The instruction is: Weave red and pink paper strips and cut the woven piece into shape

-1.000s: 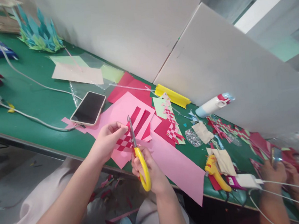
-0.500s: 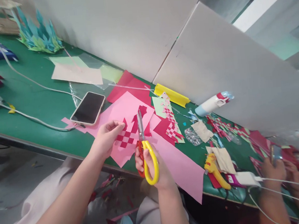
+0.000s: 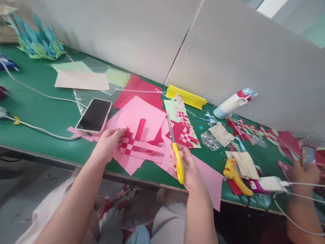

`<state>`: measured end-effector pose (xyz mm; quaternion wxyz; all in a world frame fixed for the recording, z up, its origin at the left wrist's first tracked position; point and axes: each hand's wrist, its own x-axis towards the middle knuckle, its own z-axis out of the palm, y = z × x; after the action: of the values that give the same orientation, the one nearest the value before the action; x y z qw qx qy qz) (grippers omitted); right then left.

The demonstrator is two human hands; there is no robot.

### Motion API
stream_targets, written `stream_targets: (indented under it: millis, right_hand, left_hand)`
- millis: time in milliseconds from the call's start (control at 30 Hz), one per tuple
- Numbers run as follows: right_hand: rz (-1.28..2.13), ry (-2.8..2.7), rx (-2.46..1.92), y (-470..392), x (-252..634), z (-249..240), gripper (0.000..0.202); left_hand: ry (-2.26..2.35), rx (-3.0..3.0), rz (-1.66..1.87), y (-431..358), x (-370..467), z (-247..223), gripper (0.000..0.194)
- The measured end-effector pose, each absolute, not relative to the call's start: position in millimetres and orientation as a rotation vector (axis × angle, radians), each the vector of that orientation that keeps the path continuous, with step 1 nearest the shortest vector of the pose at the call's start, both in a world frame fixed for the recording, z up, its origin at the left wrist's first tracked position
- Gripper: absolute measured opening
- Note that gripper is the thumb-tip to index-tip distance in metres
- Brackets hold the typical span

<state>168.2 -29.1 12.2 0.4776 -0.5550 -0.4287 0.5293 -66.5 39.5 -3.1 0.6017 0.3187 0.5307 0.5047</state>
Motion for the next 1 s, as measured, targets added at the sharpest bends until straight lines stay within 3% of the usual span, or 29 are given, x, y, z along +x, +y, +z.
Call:
stream_targets:
  millis: [167,300,533,1000]
  right_hand:
    - [0.59,-1.408,-1.933,-26.9,185.2,11.3,0.051]
    - [0.238,-1.58,-2.1,-20.8,193.9,0.9,0.046]
    - [0.116,-1.79,-2.252,-17.4,194.5,-6.4,0.04]
    - [-0.014,-1.86,-2.147,-22.9,185.2,2.1,0.023]
  left_hand:
    - [1.201,0.659,1.171,41.4,-71.2,-3.3,0.04]
    - [1.233,0.687,1.116,40.4,-75.1,-0.9,0.048]
    - [1.209,0.921,1.02,37.5,-80.4,0.7,0.063]
    - [1.225,1.081,0.984,37.3,-77.0,3.9,0.03]
